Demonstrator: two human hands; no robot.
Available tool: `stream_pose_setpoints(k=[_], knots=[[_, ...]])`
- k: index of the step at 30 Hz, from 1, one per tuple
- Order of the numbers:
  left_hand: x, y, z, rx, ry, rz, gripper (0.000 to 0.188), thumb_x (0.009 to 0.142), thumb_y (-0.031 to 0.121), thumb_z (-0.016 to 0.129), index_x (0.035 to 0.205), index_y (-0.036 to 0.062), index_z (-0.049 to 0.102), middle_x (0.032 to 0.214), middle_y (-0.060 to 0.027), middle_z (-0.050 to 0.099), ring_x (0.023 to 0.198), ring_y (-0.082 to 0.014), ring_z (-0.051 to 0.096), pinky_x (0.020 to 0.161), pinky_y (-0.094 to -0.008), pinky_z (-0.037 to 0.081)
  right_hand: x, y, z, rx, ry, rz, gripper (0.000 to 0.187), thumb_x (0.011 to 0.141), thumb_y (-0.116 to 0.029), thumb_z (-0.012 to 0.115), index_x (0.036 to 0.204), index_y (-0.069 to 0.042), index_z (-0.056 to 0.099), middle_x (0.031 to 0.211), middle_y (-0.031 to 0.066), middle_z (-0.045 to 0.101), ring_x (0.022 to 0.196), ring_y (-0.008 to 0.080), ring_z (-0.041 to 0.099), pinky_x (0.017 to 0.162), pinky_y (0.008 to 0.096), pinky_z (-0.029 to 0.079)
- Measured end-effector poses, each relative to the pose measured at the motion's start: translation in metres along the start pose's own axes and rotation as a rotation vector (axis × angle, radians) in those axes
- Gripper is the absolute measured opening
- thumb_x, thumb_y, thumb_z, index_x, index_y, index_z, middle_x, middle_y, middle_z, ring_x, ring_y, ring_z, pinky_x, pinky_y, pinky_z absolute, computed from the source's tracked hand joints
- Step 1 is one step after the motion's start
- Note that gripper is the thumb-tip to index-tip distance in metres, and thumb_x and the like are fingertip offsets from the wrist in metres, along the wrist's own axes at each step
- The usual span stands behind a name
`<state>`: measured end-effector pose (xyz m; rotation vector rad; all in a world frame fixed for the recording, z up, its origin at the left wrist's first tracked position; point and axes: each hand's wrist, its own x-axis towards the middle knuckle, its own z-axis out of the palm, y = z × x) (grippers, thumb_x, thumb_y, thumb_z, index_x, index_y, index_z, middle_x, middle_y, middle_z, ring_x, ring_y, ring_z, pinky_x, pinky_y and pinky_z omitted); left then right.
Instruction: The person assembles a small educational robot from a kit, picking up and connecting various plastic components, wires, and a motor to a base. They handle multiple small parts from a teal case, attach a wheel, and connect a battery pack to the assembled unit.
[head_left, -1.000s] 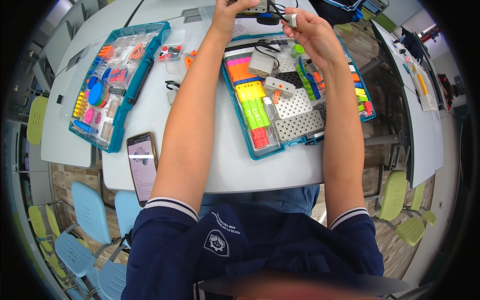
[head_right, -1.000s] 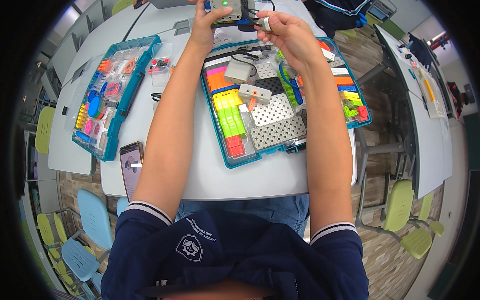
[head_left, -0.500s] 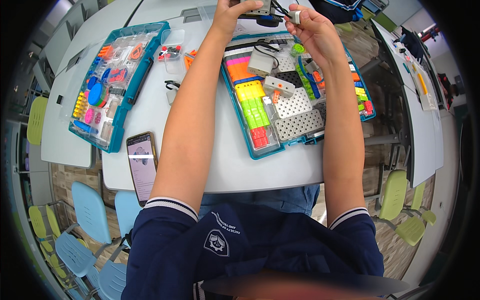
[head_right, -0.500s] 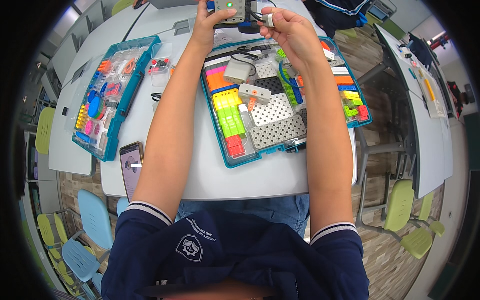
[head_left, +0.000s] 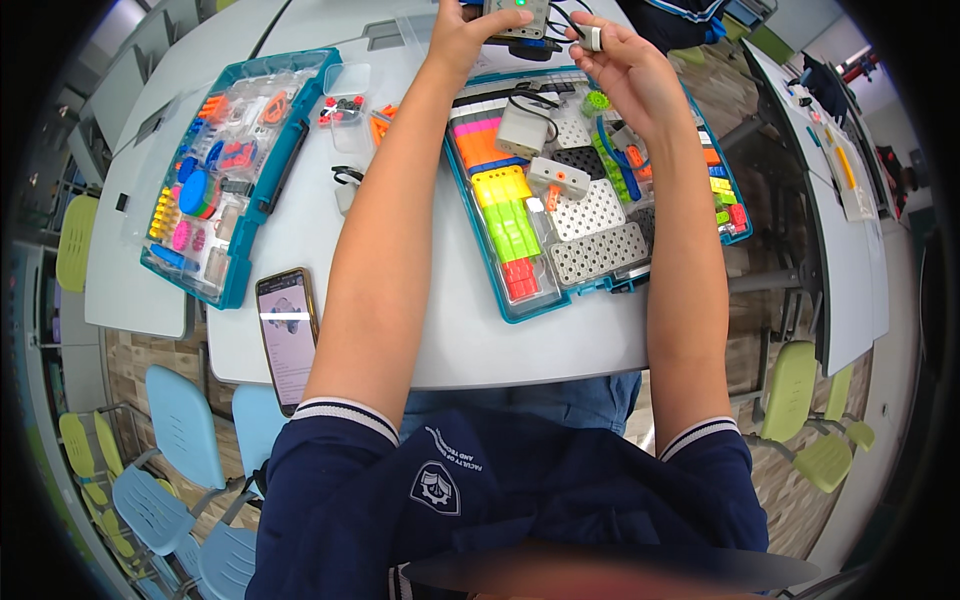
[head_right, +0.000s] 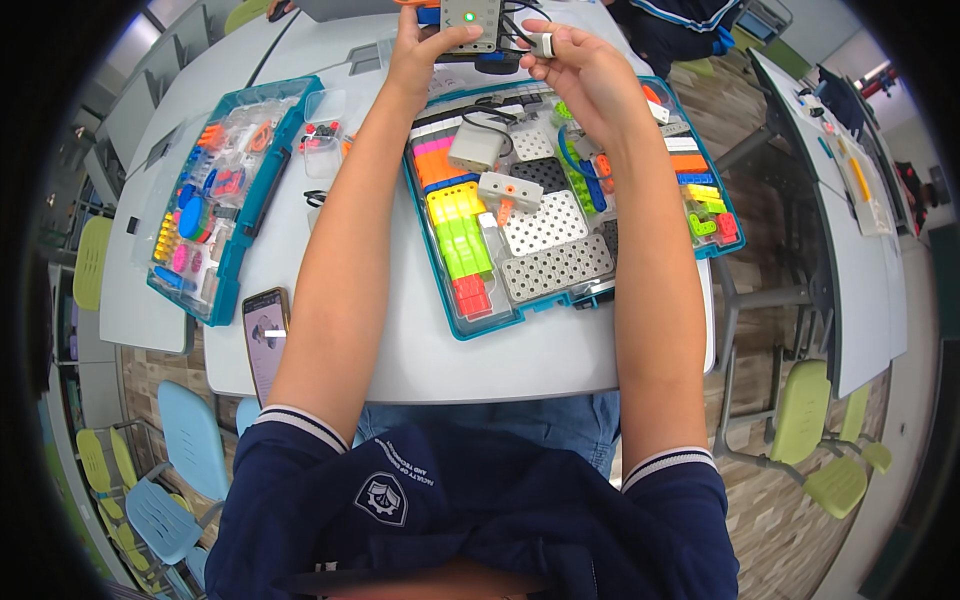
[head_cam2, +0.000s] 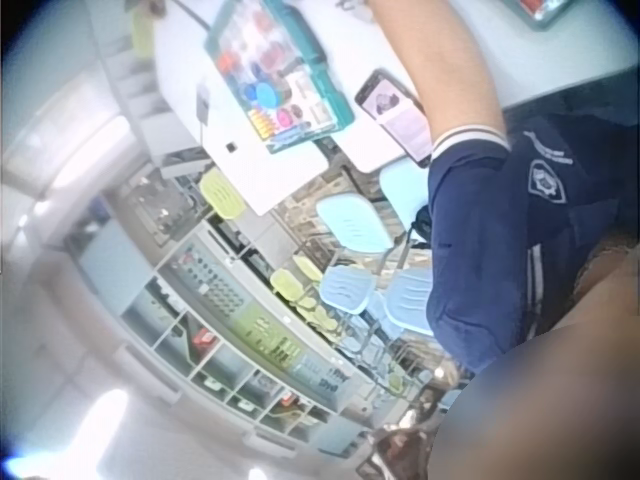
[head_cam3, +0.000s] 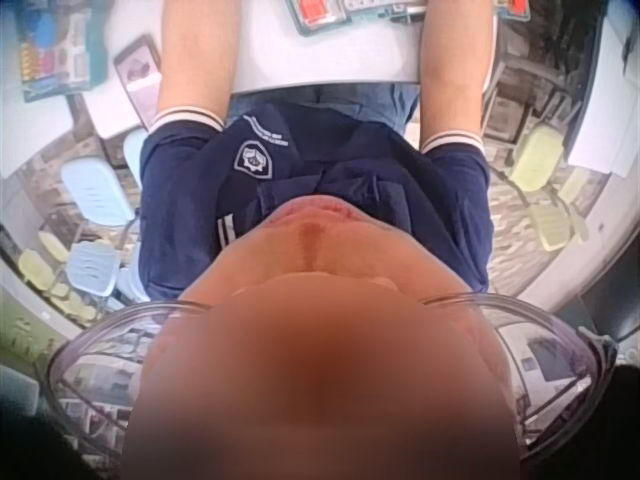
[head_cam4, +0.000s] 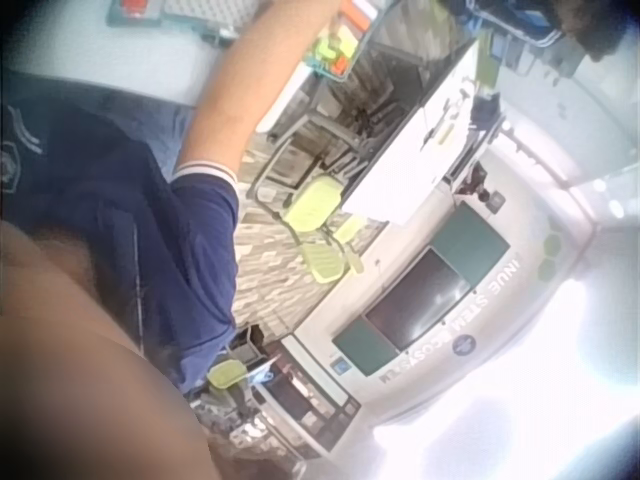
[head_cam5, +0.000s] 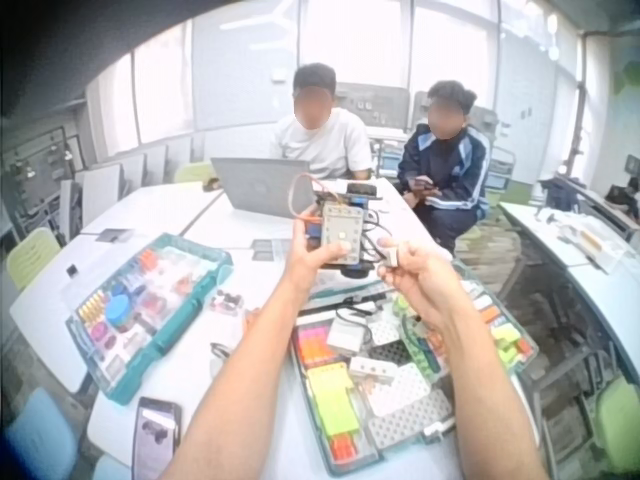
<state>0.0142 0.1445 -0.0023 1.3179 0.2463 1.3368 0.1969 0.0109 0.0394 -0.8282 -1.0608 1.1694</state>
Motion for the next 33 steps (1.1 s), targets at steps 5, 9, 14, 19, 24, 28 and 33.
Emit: stream_pose_setpoints(k=[5,9,14,19,24,28,33], knots=[[0.001,-0.001,0.003,0.023,-0.043,0.064,0.089,0.073,0.006,0.083,0.148,0.0107,0.035,0.128,-0.0144,0.059,0.11,-0.0258,0.066,0.091,-0.0392,0.058,-0.009,-0.009,0.009,-0.134,0.047,-0.002,0.033,0.109,-0.013,0.047,0.13,0.01,0.058,0.112,0.0143,0.061,0.091,0.0167,0.058,0.085,0.0275,0.049],[0.001,-0.002,0.003,0.024,-0.025,0.027,0.088,0.074,0.005,0.081,0.148,0.0096,0.034,0.127,-0.0148,0.059,0.111,-0.0263,0.066,0.091,-0.0394,0.058,-0.008,-0.008,0.005,-0.17,0.037,-0.021,0.033,0.109,-0.013,0.047,0.129,0.011,0.058,0.109,0.0131,0.061,0.09,0.0162,0.057,0.085,0.0258,0.048],[0.0,0.001,0.001,0.034,0.017,0.003,0.082,0.077,0.007,0.079,0.147,0.0097,0.036,0.123,-0.016,0.062,0.105,-0.0271,0.068,0.088,-0.0389,0.059,0.006,0.007,-0.006,-0.061,-0.02,0.011,0.031,0.108,-0.017,0.051,0.127,0.006,0.061,0.104,0.0099,0.063,0.09,0.0167,0.059,0.082,0.0278,0.049],[0.002,0.001,-0.002,0.04,0.046,-0.018,0.077,0.078,0.009,0.078,0.144,0.0109,0.038,0.119,-0.0161,0.064,0.103,-0.0268,0.069,0.086,-0.0384,0.058,0.007,0.01,-0.012,-0.029,0.03,0.041,0.02,0.106,-0.009,0.051,0.118,0.006,0.06,0.098,0.0067,0.059,0.082,0.0157,0.053,0.076,0.0273,0.046],[0.001,0.002,-0.005,0.035,0.058,-0.087,0.068,0.081,0.01,0.076,0.139,0.0115,0.041,0.119,-0.0155,0.063,0.102,-0.0267,0.068,0.087,-0.0381,0.056,0.004,0.007,-0.006,-0.108,-0.001,0.046,0.023,0.107,-0.013,0.052,0.118,0.005,0.06,0.094,0.0056,0.059,0.08,0.0152,0.053,0.075,0.0273,0.047],[0.0,0.001,-0.003,0.041,0.08,-0.007,0.064,0.081,0.01,0.076,0.136,0.0116,0.042,0.118,-0.015,0.062,0.101,-0.0254,0.068,0.087,-0.037,0.055,0.004,0.006,-0.003,-0.164,0.053,0.076,0.029,0.109,-0.016,0.049,0.123,0.006,0.061,0.094,0.0053,0.06,0.08,0.0138,0.055,0.075,0.0275,0.048],[0.001,-0.002,-0.003,0.017,0.111,0.017,0.061,0.081,0.009,0.076,0.133,0.0116,0.043,0.116,-0.0143,0.063,0.099,-0.0245,0.068,0.086,-0.0363,0.055,0.004,0.007,0.002,-0.259,0.195,0.099,0.035,0.111,-0.023,0.045,0.13,0.001,0.062,0.1,0.0068,0.065,0.086,0.0122,0.059,0.078,0.0267,0.05]])
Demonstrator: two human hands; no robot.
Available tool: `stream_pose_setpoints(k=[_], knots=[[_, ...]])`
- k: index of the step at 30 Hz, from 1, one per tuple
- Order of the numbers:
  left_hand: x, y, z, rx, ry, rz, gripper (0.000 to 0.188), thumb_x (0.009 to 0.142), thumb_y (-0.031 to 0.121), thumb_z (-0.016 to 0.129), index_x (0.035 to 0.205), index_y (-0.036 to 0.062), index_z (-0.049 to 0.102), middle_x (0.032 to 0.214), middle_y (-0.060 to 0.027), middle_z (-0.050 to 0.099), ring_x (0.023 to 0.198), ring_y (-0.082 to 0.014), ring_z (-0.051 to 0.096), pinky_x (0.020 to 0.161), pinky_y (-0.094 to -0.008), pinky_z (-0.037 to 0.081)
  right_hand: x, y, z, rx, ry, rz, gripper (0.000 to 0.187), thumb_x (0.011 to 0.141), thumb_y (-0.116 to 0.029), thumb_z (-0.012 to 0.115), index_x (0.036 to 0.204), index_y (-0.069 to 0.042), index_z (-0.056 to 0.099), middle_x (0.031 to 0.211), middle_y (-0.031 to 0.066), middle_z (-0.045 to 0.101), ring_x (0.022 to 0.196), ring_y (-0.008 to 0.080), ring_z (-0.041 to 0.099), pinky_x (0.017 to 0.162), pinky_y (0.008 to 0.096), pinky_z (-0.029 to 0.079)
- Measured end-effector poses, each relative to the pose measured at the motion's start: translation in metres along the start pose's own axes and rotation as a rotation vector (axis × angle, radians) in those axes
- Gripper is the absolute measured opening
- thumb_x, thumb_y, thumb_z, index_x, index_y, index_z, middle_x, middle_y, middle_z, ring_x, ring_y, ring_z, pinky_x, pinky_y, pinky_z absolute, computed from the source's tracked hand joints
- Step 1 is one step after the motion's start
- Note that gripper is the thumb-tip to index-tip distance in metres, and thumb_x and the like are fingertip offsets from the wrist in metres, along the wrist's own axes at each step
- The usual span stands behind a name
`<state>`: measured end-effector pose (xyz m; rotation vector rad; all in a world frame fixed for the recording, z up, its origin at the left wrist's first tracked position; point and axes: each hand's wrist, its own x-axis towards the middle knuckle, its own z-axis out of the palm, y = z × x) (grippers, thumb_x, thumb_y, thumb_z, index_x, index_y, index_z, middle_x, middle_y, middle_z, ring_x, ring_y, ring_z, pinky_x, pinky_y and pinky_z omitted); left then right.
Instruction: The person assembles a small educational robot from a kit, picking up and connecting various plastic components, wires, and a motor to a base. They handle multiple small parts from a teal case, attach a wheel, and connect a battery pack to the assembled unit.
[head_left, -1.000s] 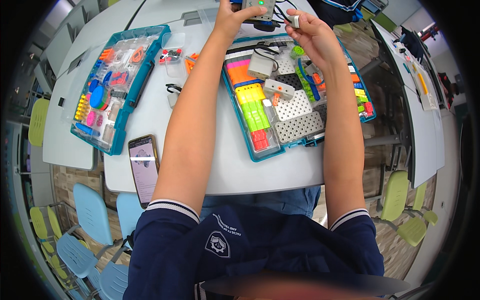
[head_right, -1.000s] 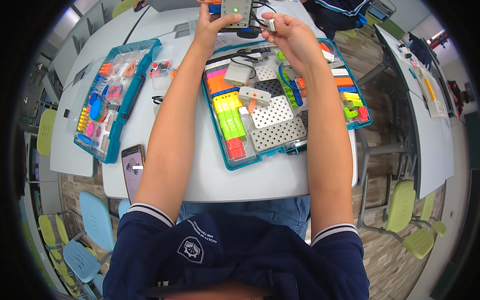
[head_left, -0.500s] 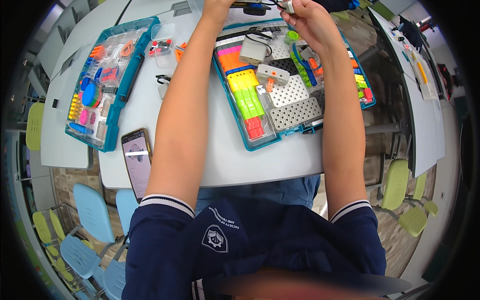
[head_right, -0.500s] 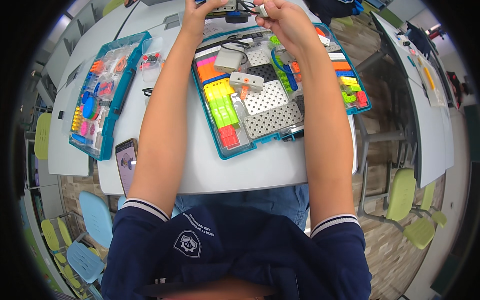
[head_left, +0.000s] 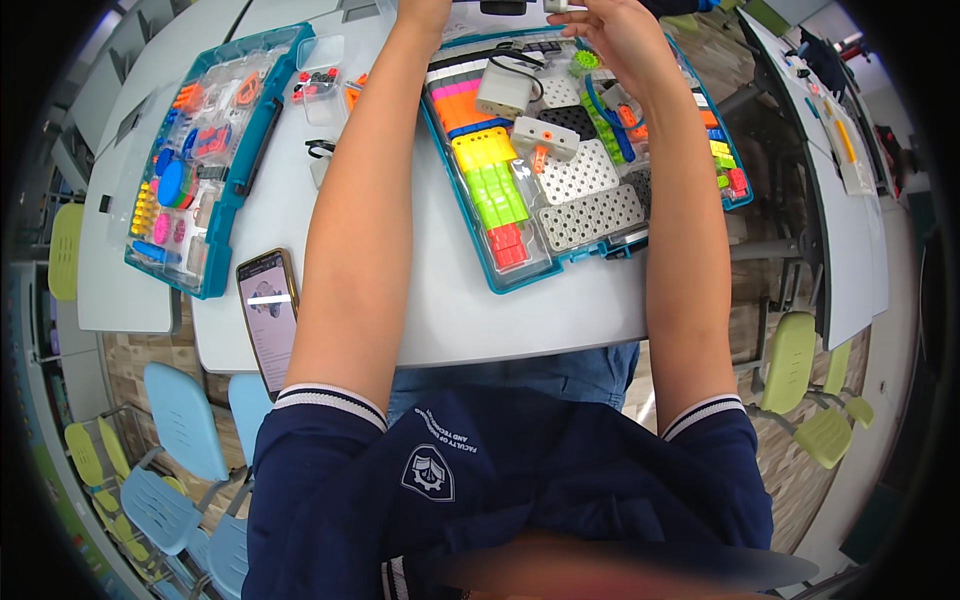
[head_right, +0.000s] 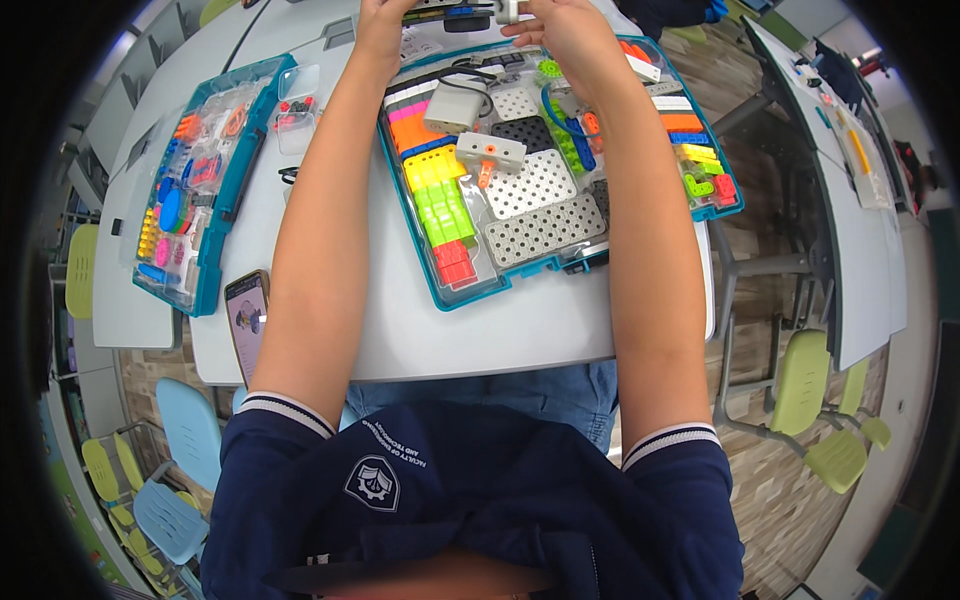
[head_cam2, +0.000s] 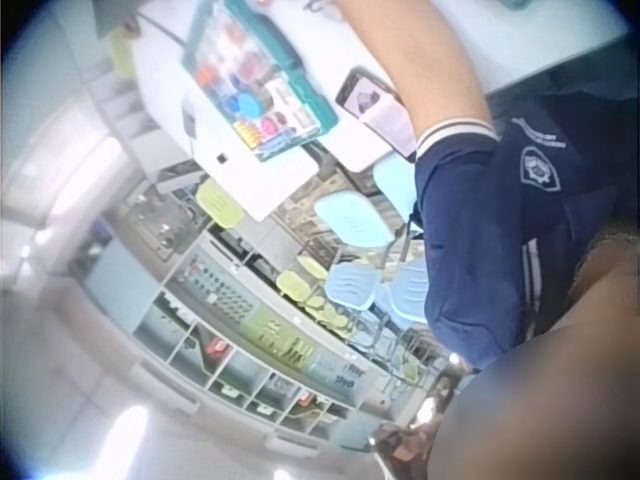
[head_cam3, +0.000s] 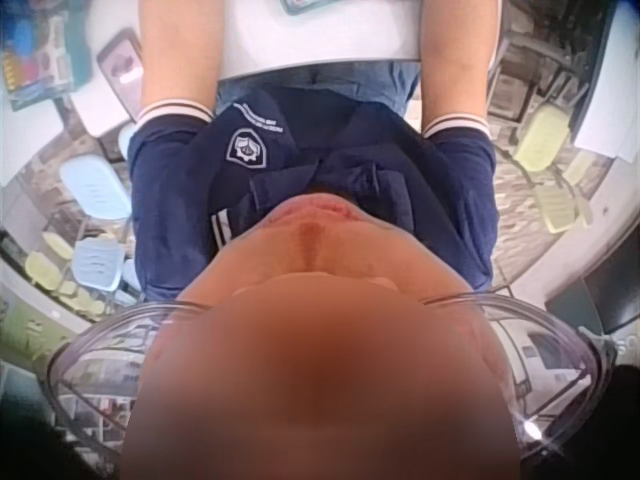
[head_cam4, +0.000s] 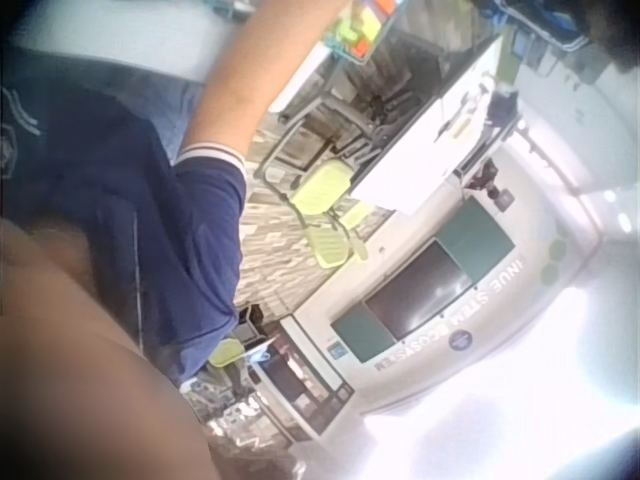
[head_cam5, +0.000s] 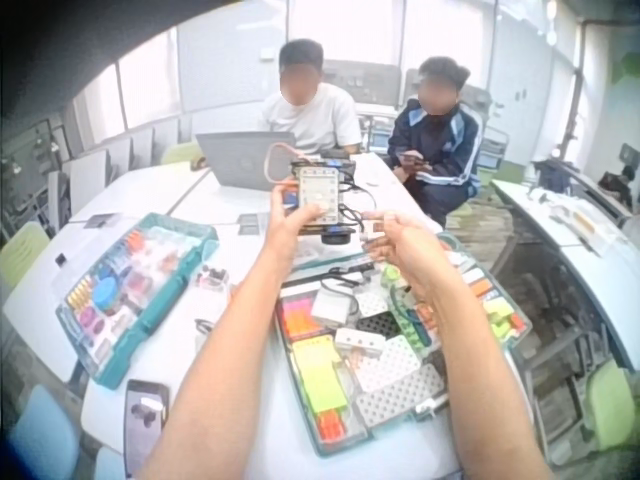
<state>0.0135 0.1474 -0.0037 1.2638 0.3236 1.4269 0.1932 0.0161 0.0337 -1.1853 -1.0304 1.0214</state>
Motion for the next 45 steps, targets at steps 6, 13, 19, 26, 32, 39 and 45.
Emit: stream_pose_setpoints(k=[6,13,19,26,32,39,45], knots=[[0.007,-0.006,-0.005,-0.016,0.033,-0.046,0.059,0.081,0.008,0.076,0.131,0.0129,0.043,0.112,-0.0147,0.065,0.096,-0.0243,0.069,0.084,-0.0365,0.056,-0.016,-0.008,-0.008,-0.434,0.031,-0.088,0.036,0.108,-0.033,0.053,0.133,-0.009,0.064,0.104,0.0071,0.067,0.092,0.0167,0.062,0.082,0.0298,0.051],[0.008,-0.009,-0.005,-0.04,0.065,-0.047,0.062,0.081,0.008,0.076,0.133,0.0129,0.042,0.111,-0.015,0.065,0.094,-0.0244,0.069,0.082,-0.037,0.055,-0.102,-0.017,0.001,-0.847,-0.179,-0.492,0.034,0.094,-0.034,0.073,0.118,-0.01,0.07,0.103,0.0075,0.067,0.096,0.0213,0.062,0.085,0.0354,0.051],[0.006,-0.004,-0.004,-0.009,0.106,-0.067,0.065,0.081,0.01,0.077,0.136,0.0112,0.041,0.114,-0.0163,0.063,0.096,-0.0244,0.067,0.082,-0.0371,0.055,-0.143,-0.01,0.023,-1.044,-0.364,-0.608,0.043,0.085,-0.022,0.079,0.125,-0.013,0.064,0.112,0.0102,0.059,0.106,0.03,0.059,0.092,0.0397,0.049],[0.009,-0.006,-0.005,-0.022,0.127,-0.065,0.067,0.081,0.012,0.077,0.136,0.009,0.04,0.115,-0.0166,0.062,0.099,-0.0245,0.066,0.084,-0.0373,0.055,-0.143,-0.005,0.025,-0.989,-0.339,-0.534,0.037,0.094,-0.007,0.065,0.131,-0.015,0.063,0.107,0.0124,0.058,0.102,0.031,0.059,0.091,0.0412,0.049],[0.009,-0.008,-0.005,-0.011,0.114,-0.047,0.068,0.081,0.013,0.077,0.137,0.0091,0.04,0.115,-0.0168,0.062,0.099,-0.0243,0.066,0.084,-0.0379,0.055,-0.14,-0.012,0.016,-0.607,-0.238,-0.437,0.042,0.101,-0.001,0.048,0.139,-0.013,0.061,0.101,0.008,0.056,0.088,0.0192,0.058,0.082,0.033,0.05],[0.009,-0.008,-0.006,-0.005,0.126,-0.084,0.069,0.081,0.014,0.078,0.138,0.0096,0.039,0.115,-0.0165,0.063,0.098,-0.0247,0.066,0.084,-0.0383,0.055,-0.126,-0.017,-0.023,0.411,-0.257,0.029,0.043,0.101,-0.015,0.041,0.137,0.005,0.054,0.102,0.0144,0.063,0.067,0.0152,0.05,0.065,0.0261,0.043],[0.009,-0.009,-0.006,-0.014,0.12,-0.06,0.071,0.08,0.014,0.079,0.138,0.0091,0.038,0.117,-0.017,0.061,0.101,-0.0252,0.065,0.086,-0.0382,0.055,-0.115,-0.01,-0.04,0.799,-0.343,0.08,0.048,0.107,-0.023,0.039,0.143,0.008,0.047,0.111,0.02,0.057,0.077,0.0178,0.046,0.064,0.0267,0.041]])
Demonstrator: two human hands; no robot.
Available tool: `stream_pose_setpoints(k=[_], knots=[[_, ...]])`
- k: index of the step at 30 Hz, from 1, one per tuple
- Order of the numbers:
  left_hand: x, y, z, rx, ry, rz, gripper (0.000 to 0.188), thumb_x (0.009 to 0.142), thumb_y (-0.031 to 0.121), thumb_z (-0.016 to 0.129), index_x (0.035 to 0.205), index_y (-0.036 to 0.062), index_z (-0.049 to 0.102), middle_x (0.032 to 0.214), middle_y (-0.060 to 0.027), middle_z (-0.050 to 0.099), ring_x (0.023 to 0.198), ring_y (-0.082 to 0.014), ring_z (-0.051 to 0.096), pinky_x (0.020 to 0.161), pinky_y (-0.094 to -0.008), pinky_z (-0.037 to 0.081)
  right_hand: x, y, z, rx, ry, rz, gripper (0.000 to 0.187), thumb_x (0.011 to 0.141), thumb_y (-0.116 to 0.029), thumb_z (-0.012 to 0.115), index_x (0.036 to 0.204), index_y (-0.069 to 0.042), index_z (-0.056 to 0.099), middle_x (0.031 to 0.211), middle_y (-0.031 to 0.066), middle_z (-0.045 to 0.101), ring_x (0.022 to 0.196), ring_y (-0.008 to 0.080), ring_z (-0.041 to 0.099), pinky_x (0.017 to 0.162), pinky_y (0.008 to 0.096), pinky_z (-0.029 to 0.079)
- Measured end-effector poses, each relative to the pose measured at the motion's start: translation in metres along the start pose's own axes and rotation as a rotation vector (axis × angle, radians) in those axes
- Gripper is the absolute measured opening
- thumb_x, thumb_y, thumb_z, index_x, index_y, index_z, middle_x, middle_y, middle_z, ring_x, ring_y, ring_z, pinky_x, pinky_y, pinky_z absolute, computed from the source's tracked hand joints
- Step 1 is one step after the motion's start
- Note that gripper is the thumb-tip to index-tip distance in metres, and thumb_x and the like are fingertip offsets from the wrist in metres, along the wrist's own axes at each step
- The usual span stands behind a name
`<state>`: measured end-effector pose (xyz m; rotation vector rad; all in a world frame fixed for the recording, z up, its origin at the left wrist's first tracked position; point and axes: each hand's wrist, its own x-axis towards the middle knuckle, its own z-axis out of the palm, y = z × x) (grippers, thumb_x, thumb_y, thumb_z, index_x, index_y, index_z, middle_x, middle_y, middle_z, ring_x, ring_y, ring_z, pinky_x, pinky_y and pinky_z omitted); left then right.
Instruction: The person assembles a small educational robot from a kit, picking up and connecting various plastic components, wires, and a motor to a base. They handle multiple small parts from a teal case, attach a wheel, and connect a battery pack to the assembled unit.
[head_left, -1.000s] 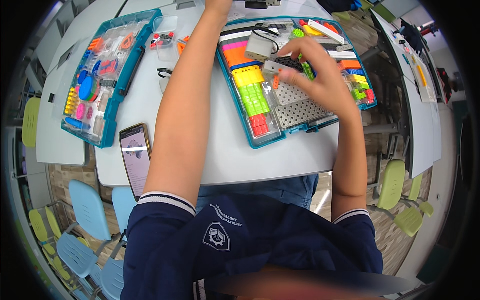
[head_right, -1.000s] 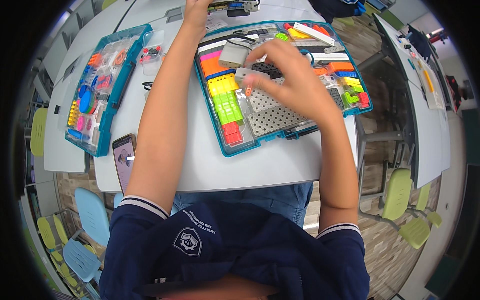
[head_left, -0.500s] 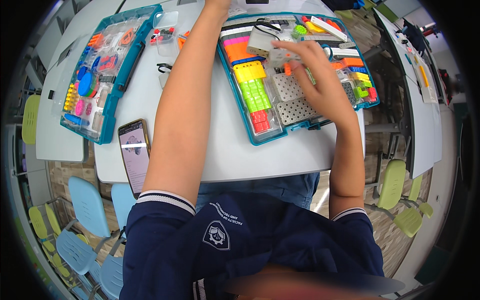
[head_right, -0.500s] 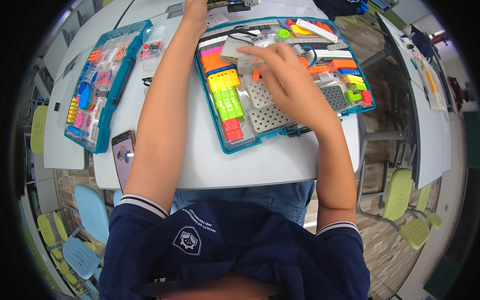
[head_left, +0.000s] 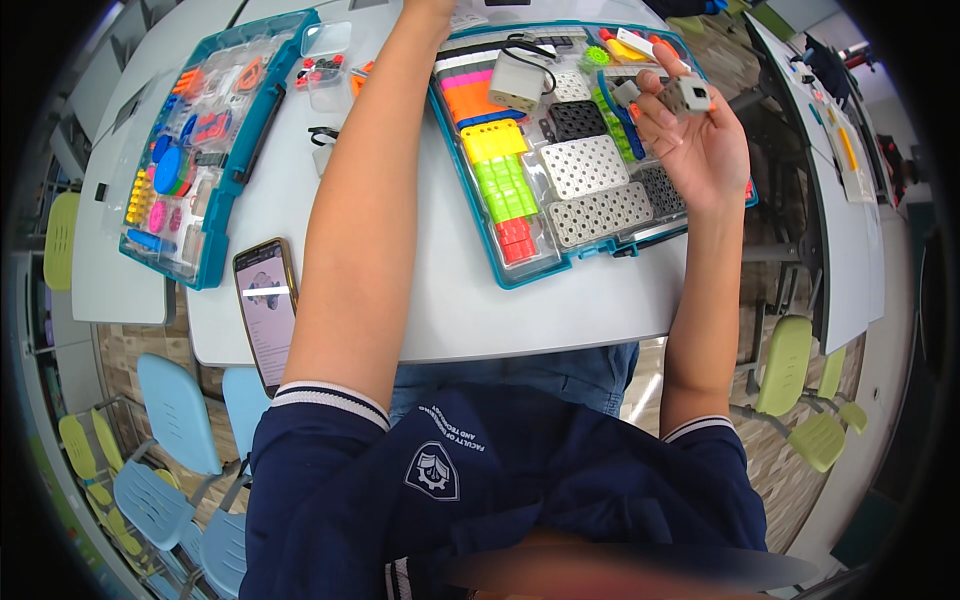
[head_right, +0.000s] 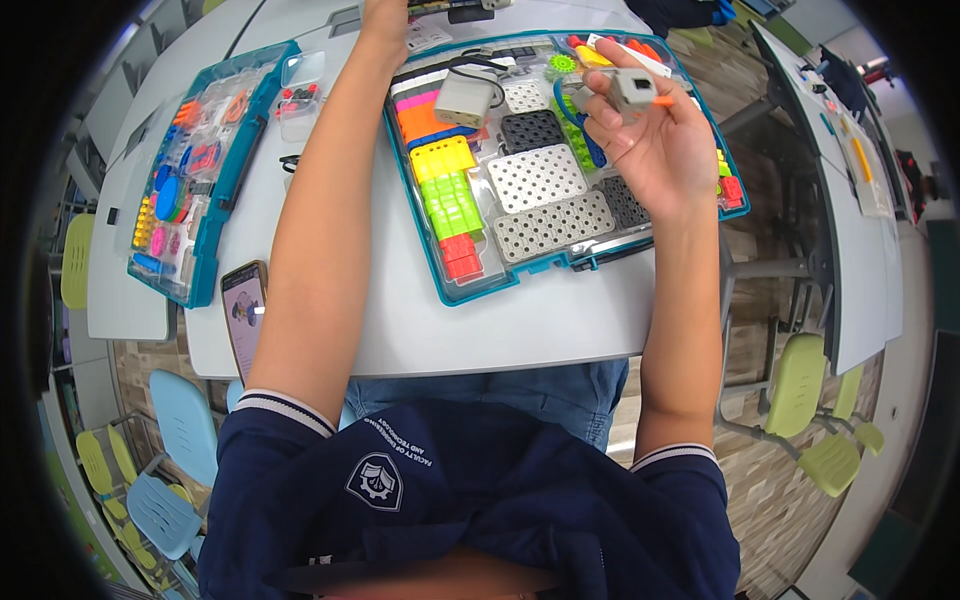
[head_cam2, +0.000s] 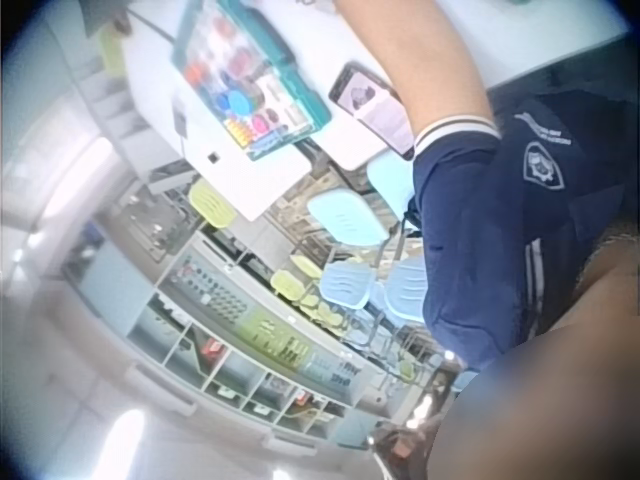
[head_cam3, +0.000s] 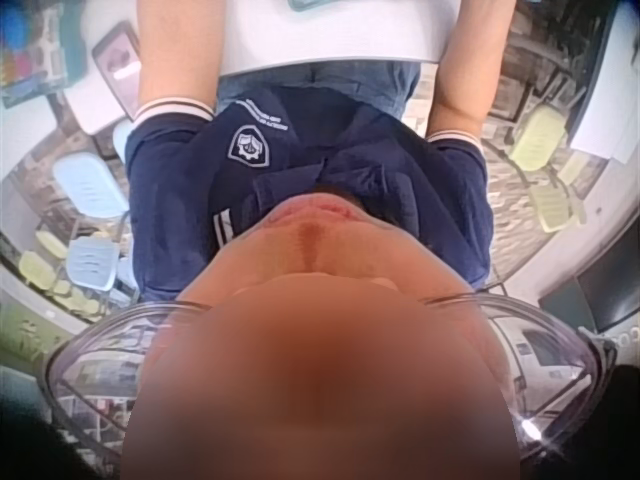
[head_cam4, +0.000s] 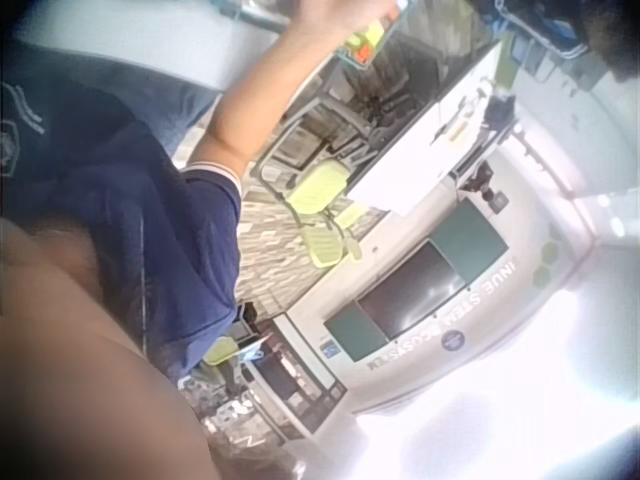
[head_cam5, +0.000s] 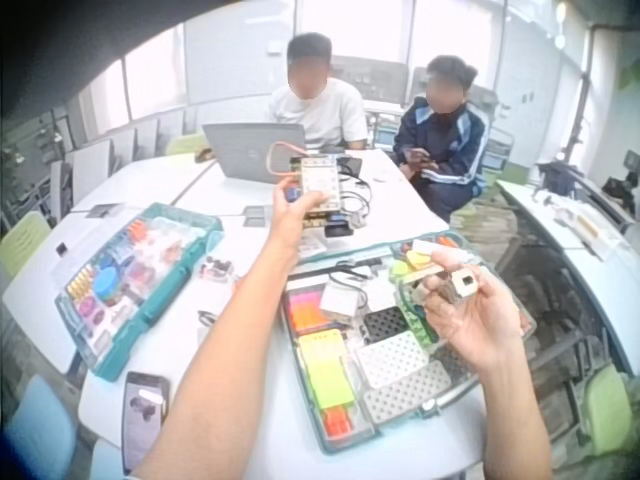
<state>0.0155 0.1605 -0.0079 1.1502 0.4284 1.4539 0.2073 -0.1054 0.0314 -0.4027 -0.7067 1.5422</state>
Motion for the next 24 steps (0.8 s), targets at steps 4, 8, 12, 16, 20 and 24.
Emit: stream_pose_setpoints(k=[4,8,12,16,20,24], knots=[[0.0,0.0,-0.001,-0.008,0.011,-0.011,0.071,0.079,0.014,0.079,0.138,0.0086,0.039,0.119,-0.0167,0.059,0.103,-0.0252,0.064,0.087,-0.0378,0.054,-0.003,-0.003,0.007,-0.059,0.151,0.028,0.055,0.112,-0.036,0.038,0.147,0.006,0.045,0.108,0.0156,0.05,0.078,0.0164,0.04,0.064,0.0267,0.038],[0.001,-0.001,-0.002,0.011,0.021,-0.003,0.072,0.08,0.014,0.078,0.139,0.0086,0.038,0.12,-0.0166,0.059,0.103,-0.0252,0.064,0.087,-0.0378,0.054,-0.004,0.001,0.008,-0.073,0.132,0.08,0.062,0.111,-0.045,0.041,0.135,0.01,0.054,0.096,0.013,0.058,0.074,0.0155,0.046,0.062,0.0263,0.039],[0.002,-0.002,-0.003,0.029,0.018,0.002,0.073,0.08,0.014,0.078,0.14,0.0088,0.037,0.12,-0.0167,0.059,0.104,-0.0249,0.064,0.087,-0.0377,0.054,0.002,0.006,0.004,-0.205,-0.013,0.125,0.057,0.112,-0.044,0.038,0.124,0.006,0.061,0.085,0.0056,0.057,0.068,0.0124,0.044,0.061,0.0266,0.038],[0.002,-0.004,-0.004,0.002,0.007,-0.015,0.072,0.08,0.014,0.078,0.14,0.0088,0.037,0.121,-0.0166,0.059,0.103,-0.0246,0.064,0.087,-0.0376,0.054,0.0,0.016,0.012,-0.491,0.061,0.058,0.055,0.112,-0.045,0.038,0.116,0.003,0.064,0.079,0.0031,0.056,0.066,0.0112,0.045,0.061,0.0273,0.039],[0.003,-0.005,-0.004,-0.01,0.013,0.007,0.072,0.081,0.014,0.078,0.14,0.0088,0.037,0.121,-0.0165,0.059,0.104,-0.0246,0.064,0.088,-0.0377,0.054,-0.002,0.026,0.027,-0.632,0.202,0.028,0.06,0.11,-0.053,0.037,0.114,0.001,0.061,0.079,0.0008,0.051,0.064,0.0085,0.043,0.053,0.0225,0.032],[0.004,-0.006,-0.004,0.012,0.026,0.035,0.072,0.081,0.013,0.077,0.14,0.0085,0.037,0.121,-0.0162,0.059,0.105,-0.0248,0.064,0.089,-0.038,0.053,-0.007,0.024,0.033,-0.682,0.3,0.078,0.065,0.106,-0.061,0.04,0.109,0.0,0.063,0.079,-0.0013,0.051,0.06,0.0038,0.04,0.042,0.0184,0.026]])
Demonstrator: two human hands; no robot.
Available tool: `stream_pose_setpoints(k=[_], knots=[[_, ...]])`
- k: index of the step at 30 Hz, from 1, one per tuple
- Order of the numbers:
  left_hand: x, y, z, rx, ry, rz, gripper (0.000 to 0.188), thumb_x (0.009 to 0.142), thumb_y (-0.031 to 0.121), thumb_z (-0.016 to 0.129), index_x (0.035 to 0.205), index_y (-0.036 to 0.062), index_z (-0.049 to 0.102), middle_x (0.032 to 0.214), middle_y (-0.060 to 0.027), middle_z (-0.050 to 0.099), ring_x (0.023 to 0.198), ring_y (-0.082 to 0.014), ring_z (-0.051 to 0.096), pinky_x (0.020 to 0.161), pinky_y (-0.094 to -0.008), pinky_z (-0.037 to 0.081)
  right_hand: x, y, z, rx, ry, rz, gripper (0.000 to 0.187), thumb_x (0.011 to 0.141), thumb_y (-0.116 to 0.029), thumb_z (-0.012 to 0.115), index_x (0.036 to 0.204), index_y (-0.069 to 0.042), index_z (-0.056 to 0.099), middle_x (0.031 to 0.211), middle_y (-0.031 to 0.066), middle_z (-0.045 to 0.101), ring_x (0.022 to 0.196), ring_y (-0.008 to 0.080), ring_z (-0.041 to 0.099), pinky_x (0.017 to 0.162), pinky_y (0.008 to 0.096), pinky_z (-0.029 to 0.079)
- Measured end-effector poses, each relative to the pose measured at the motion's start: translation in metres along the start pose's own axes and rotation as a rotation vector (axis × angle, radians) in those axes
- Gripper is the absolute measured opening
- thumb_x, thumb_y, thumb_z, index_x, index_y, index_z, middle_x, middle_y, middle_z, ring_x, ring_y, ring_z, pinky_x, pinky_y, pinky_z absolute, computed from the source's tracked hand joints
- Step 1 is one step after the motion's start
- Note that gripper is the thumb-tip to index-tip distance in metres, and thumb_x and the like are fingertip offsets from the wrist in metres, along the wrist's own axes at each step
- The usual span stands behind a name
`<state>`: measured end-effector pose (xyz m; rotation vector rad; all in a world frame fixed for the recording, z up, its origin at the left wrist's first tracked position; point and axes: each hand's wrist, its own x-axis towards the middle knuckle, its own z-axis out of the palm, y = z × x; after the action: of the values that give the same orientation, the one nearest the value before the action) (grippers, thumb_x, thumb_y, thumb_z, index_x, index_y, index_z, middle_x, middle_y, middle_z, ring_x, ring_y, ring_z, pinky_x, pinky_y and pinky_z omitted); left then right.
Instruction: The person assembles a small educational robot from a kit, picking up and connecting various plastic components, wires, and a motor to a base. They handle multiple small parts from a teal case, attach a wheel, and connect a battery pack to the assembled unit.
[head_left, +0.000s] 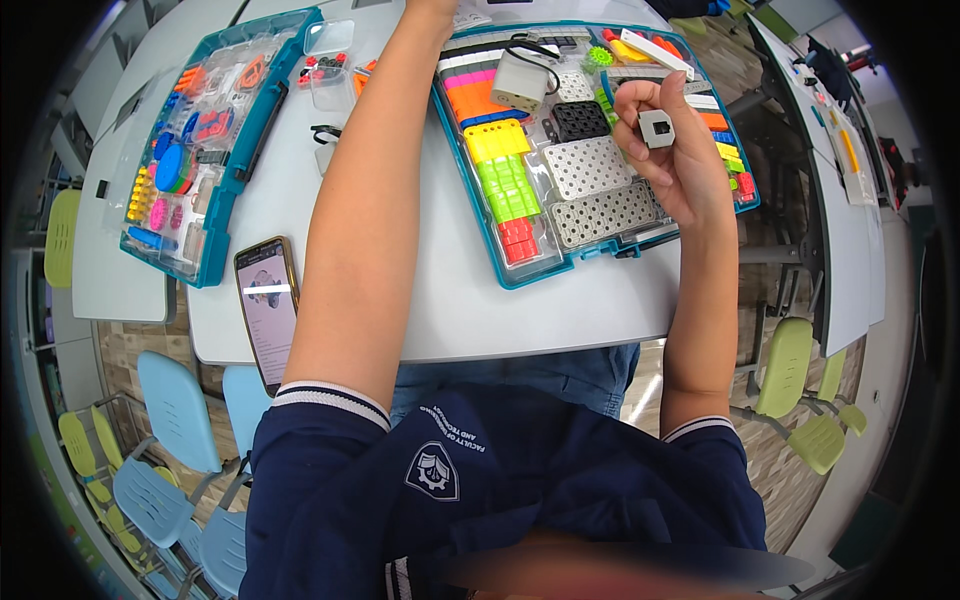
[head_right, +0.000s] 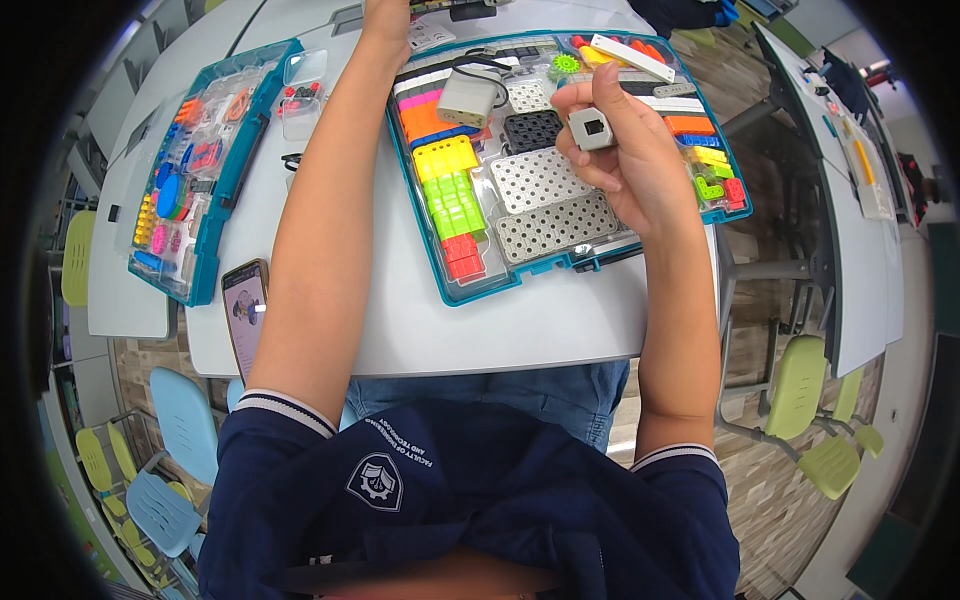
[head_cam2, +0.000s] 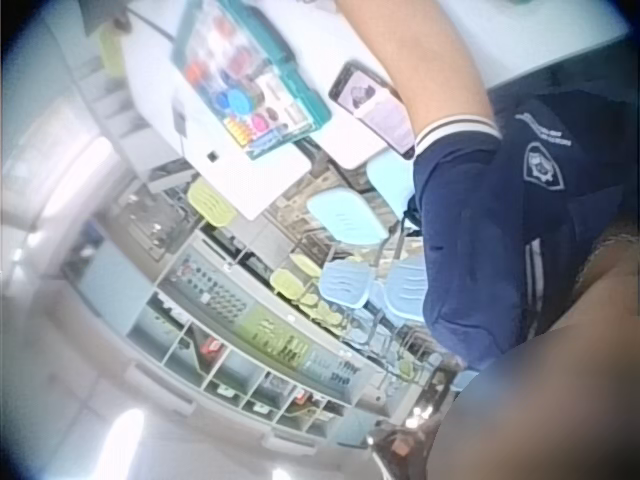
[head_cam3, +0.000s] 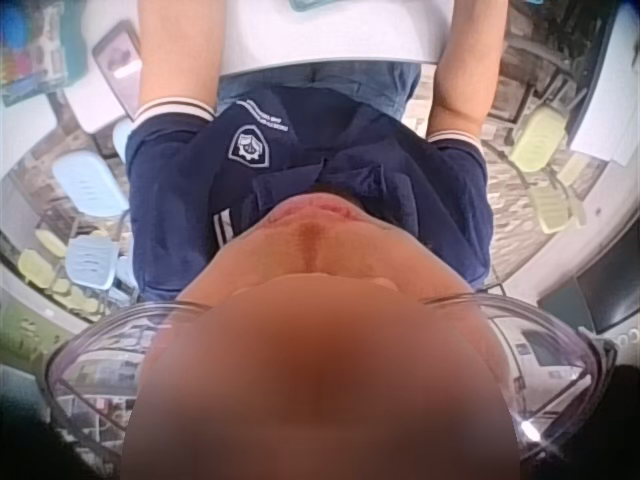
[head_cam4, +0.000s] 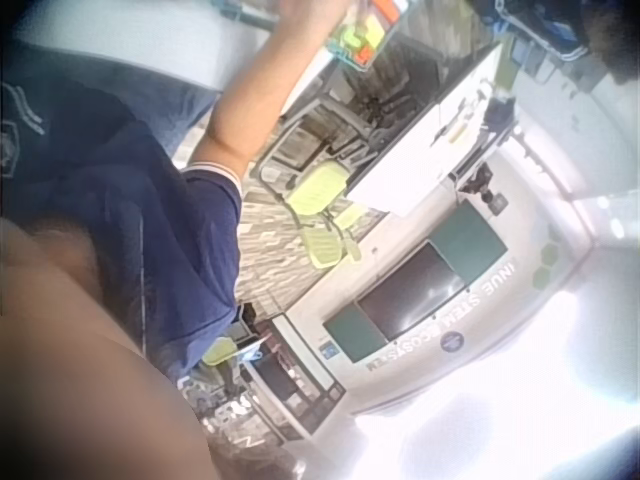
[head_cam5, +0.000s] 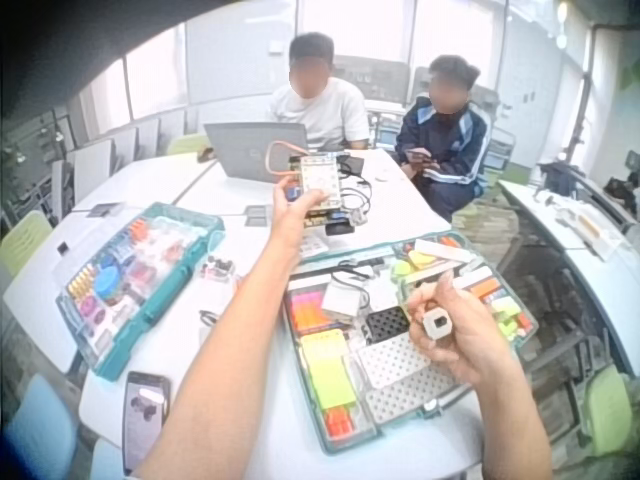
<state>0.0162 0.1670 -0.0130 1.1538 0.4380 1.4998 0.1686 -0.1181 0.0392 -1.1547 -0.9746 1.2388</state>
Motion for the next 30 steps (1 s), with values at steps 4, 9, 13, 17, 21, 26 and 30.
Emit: stream_pose_setpoints(k=[4,9,13,17,21,26,30], knots=[[0.0,0.0,-0.001,0.004,-0.002,-0.016,0.072,0.08,0.014,0.078,0.14,0.008,0.038,0.121,-0.016,0.059,0.105,-0.0249,0.063,0.089,-0.0379,0.053,0.002,-0.001,-0.007,-0.017,-0.006,0.026,0.067,0.105,-0.063,0.04,0.101,-0.001,0.064,0.077,-0.0028,0.049,0.054,0.0018,0.034,0.039,0.0175,0.023],[0.001,0.0,-0.001,-0.007,-0.003,-0.02,0.073,0.08,0.016,0.078,0.14,0.008,0.038,0.121,-0.0163,0.059,0.105,-0.025,0.063,0.089,-0.0376,0.053,0.005,0.002,-0.01,0.039,-0.04,0.002,0.071,0.106,-0.065,0.036,0.096,-0.002,0.067,0.061,-0.004,0.04,0.048,0.0046,0.025,0.044,0.0226,0.019],[0.001,0.0,0.0,0.013,0.004,-0.016,0.073,0.08,0.016,0.079,0.14,0.008,0.038,0.122,-0.0168,0.058,0.105,-0.025,0.063,0.089,-0.0376,0.053,0.005,0.001,-0.01,0.055,-0.078,-0.012,0.071,0.109,-0.061,0.028,0.094,-0.003,0.066,0.063,-0.0044,0.04,0.05,0.0056,0.025,0.046,0.0234,0.02],[0.0,0.002,0.0,0.022,0.003,-0.018,0.073,0.08,0.016,0.079,0.14,0.008,0.038,0.122,-0.0167,0.058,0.105,-0.0251,0.063,0.089,-0.0376,0.053,0.005,0.001,-0.005,0.054,-0.081,-0.025,0.064,0.111,-0.057,0.027,0.098,-0.005,0.064,0.068,-0.003,0.045,0.051,0.006,0.026,0.048,0.0232,0.022],[-0.002,0.004,0.001,0.009,-0.005,-0.023,0.073,0.08,0.016,0.078,0.14,0.0081,0.038,0.123,-0.0166,0.058,0.105,-0.0254,0.063,0.088,-0.0379,0.053,0.001,0.001,0.001,0.05,-0.002,-0.042,0.055,0.112,-0.053,0.028,0.101,-0.007,0.056,0.077,-0.0013,0.047,0.053,0.0055,0.027,0.047,0.0234,0.021],[-0.005,0.01,0.004,0.03,-0.005,-0.041,0.073,0.08,0.016,0.078,0.141,0.0084,0.038,0.122,-0.0175,0.059,0.104,-0.0259,0.063,0.087,-0.0383,0.054,-0.001,0.0,0.002,0.004,0.039,-0.026,0.053,0.111,-0.054,0.031,0.1,-0.008,0.057,0.078,-0.0008,0.05,0.053,0.0054,0.028,0.047,0.0232,0.021],[-0.008,0.016,0.006,0.039,-0.008,-0.081,0.072,0.081,0.016,0.077,0.14,0.0084,0.037,0.119,-0.0183,0.06,0.102,-0.0264,0.064,0.086,-0.039,0.054,0.001,-0.001,0.0,-0.037,-0.032,-0.037,0.061,0.108,-0.061,0.038,0.104,-0.006,0.065,0.082,0.0001,0.053,0.061,0.0071,0.034,0.055,0.0234,0.029]])
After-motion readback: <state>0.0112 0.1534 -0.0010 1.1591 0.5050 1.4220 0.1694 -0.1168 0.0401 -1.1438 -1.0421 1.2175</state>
